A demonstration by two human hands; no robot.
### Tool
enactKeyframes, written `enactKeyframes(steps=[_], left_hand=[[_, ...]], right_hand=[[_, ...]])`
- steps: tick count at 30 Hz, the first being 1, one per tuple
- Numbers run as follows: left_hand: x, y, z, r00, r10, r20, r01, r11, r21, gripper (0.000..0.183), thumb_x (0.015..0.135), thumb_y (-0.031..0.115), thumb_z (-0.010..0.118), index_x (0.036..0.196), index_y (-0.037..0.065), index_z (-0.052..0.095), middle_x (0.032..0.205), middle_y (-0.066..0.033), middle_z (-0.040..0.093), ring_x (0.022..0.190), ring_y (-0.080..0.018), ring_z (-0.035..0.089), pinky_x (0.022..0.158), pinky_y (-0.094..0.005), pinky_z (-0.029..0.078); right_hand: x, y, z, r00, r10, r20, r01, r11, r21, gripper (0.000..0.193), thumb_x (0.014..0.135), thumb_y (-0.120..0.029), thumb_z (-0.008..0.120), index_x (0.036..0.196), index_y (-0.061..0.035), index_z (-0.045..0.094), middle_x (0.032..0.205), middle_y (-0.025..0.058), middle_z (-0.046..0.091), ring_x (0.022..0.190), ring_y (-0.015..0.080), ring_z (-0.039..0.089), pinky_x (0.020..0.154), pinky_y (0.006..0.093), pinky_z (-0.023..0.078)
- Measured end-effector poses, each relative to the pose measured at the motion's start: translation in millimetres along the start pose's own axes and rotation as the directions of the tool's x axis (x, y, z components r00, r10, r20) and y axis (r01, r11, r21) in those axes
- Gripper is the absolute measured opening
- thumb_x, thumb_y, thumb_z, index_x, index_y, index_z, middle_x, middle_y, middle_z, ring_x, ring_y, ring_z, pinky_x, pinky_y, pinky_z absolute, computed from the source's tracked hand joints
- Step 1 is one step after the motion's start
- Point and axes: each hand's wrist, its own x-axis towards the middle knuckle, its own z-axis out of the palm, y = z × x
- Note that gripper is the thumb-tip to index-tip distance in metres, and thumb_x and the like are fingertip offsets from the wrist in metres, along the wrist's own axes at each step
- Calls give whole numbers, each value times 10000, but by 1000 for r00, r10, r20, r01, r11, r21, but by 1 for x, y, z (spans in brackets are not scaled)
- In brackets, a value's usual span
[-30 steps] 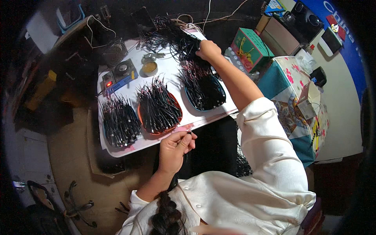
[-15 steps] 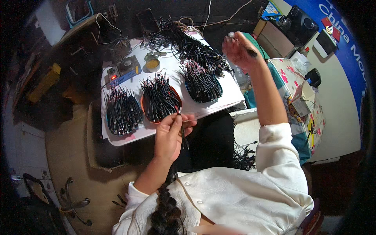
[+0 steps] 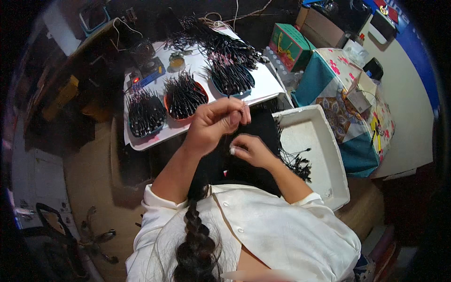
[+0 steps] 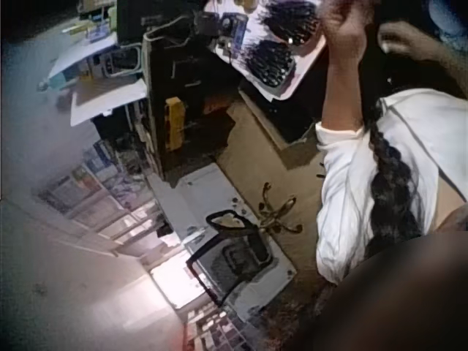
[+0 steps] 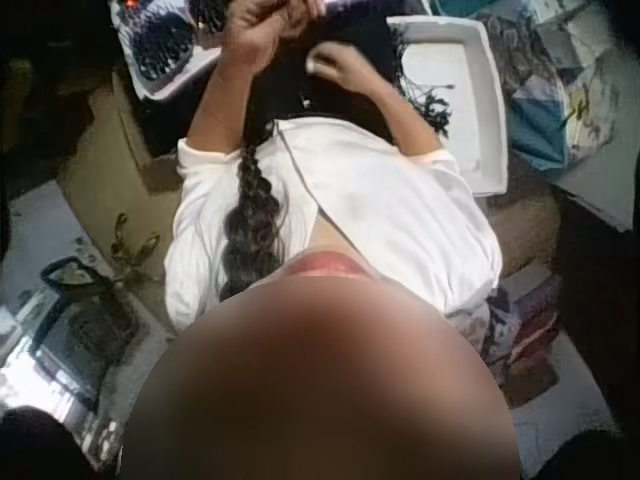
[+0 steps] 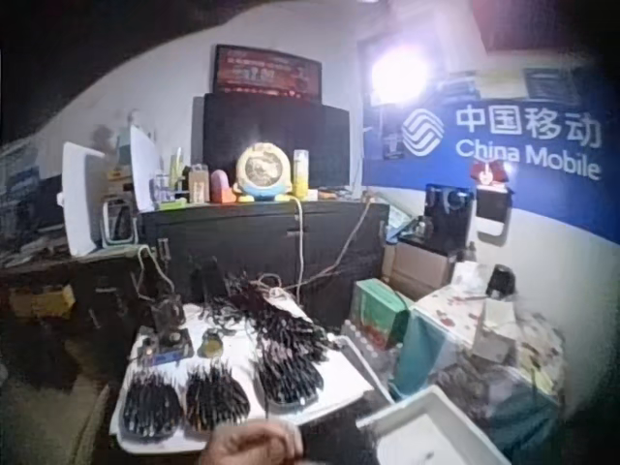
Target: The person repeatedly picks up black wire-like components from trays on a table, attaches small white cylindrical pieces to their ends, and places the finished items into a white tray. The person also uses a small tool to assist with the assembly.
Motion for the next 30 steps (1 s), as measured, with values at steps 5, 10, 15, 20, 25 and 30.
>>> enactKeyframes(steps=[5,10,15,20,25,30], left_hand=[[-38,-9,25,966,-202,164,233,952,-200,234,965,180,550,952,-48,605,929,-105,569,604,-48,413,511,-167,287],[-47,-12,33,935,-289,203,344,875,-341,217,952,170,570,927,-42,611,938,-138,573,597,-59,409,513,-168,281],[-50,-6,37,974,-207,-92,172,940,-295,186,958,129,545,950,-40,623,1092,-144,605,961,-229,605,762,-313,539],[-37,-16,32,894,72,-441,28,976,215,196,950,81,562,1073,-53,631,1159,-134,621,991,-150,614,836,-276,543],[-40,-22,33,884,40,-466,53,981,186,232,947,78,570,1136,-44,628,1167,-127,630,973,-120,611,822,-235,526],[-47,-19,31,849,-88,-521,223,954,202,229,952,115,575,1108,-36,645,1024,-88,677,764,-75,605,595,-183,494]], right_hand=[[11,-27,-72,976,-9,-219,197,477,856,276,941,-156,595,1123,50,607,880,77,638,699,88,532,633,209,449],[15,-60,-75,980,-185,-76,163,520,838,225,887,-122,668,1050,29,634,923,86,644,768,76,606,621,158,478],[3,-79,-59,955,-126,-270,293,562,774,126,899,-67,634,989,20,623,864,17,642,753,55,592,689,203,495],[-9,-86,-34,912,-111,-394,269,887,374,70,856,-3,636,911,38,624,860,38,606,719,54,588,624,208,482],[-1,-80,-17,875,-54,-481,284,862,420,75,851,-14,653,890,41,620,809,48,606,713,67,599,612,213,483],[-5,-80,-13,927,61,-371,163,824,543,105,854,-42,673,851,35,601,797,37,609,702,53,590,605,206,480]])
